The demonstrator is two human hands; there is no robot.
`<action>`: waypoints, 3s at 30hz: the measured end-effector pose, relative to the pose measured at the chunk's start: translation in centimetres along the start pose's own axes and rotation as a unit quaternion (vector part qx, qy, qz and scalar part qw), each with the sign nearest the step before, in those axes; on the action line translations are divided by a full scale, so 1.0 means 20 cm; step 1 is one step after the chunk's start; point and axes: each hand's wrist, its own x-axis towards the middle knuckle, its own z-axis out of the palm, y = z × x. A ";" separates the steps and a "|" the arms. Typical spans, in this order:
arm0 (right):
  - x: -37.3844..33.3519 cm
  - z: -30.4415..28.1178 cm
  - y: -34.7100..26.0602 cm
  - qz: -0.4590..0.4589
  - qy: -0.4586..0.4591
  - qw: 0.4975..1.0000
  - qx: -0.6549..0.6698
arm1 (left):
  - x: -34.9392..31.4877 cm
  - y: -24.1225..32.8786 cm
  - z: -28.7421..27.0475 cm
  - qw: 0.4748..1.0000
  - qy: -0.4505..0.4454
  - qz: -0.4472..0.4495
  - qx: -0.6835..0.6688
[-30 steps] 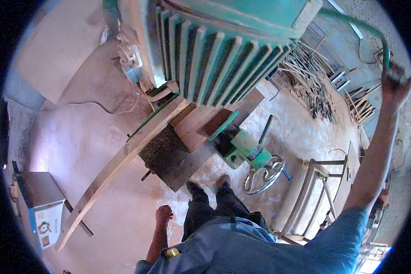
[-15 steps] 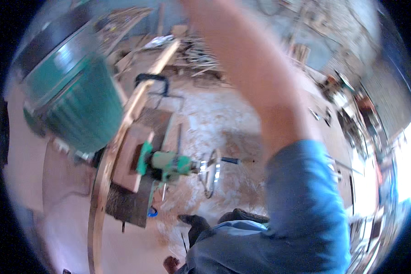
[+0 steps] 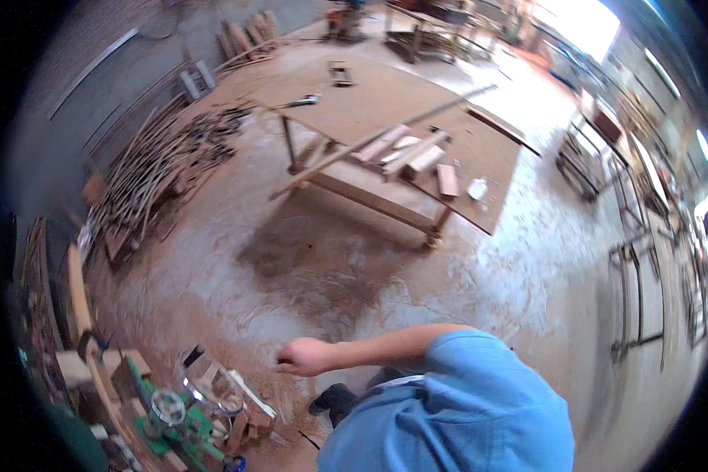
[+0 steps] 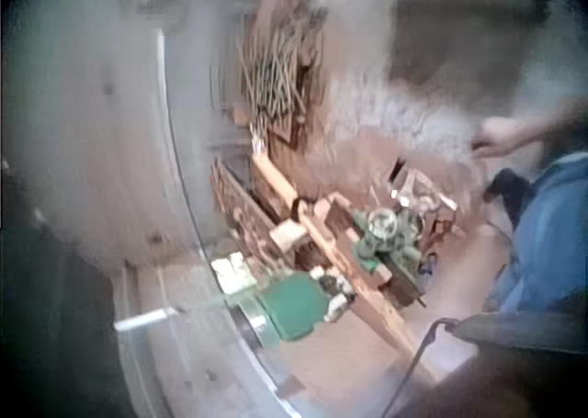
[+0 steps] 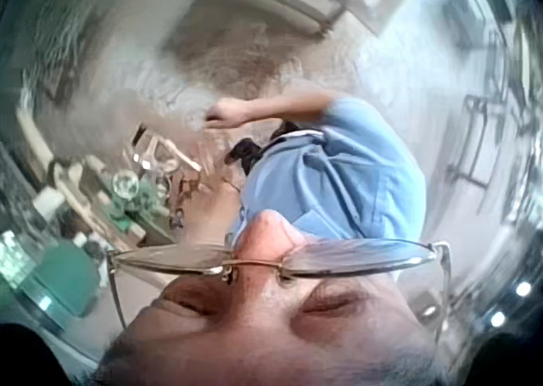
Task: The person walks through a workshop and uses a wrench to tighten bolts on a green motor mounted on a wooden frame. They repeatedly adjust the bolts and reposition the motor while working at a stationary workstation.
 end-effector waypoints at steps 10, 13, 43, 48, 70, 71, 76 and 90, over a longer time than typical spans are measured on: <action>-1.90 -0.73 0.86 0.447 0.392 0.781 0.192 | 0.04 0.65 0.95 0.942 -0.291 0.069 0.150; -2.36 -0.73 1.00 0.487 0.505 0.652 0.288 | -0.27 0.96 1.60 0.911 -0.297 0.114 0.263; -5.20 -1.56 1.96 0.435 0.769 0.195 0.425 | -3.30 0.40 5.36 0.479 -0.542 0.401 0.563; -5.43 -2.15 2.23 0.463 0.775 0.224 0.368 | -3.04 0.35 6.08 0.662 -0.469 0.429 0.397; -6.37 -5.19 4.62 0.506 0.618 0.458 0.389 | -3.52 0.40 8.35 0.680 -0.232 0.398 0.571; -6.33 -5.48 4.69 0.490 0.613 0.482 0.390 | -3.62 0.37 8.37 0.720 -0.284 0.310 0.552; -6.22 -6.56 5.05 0.409 0.630 0.539 0.382 | -4.07 0.43 8.83 0.684 -0.364 0.132 0.618; -6.57 -7.13 6.18 0.512 0.576 0.272 0.576 | -4.49 1.50 11.81 0.747 -0.363 0.306 0.465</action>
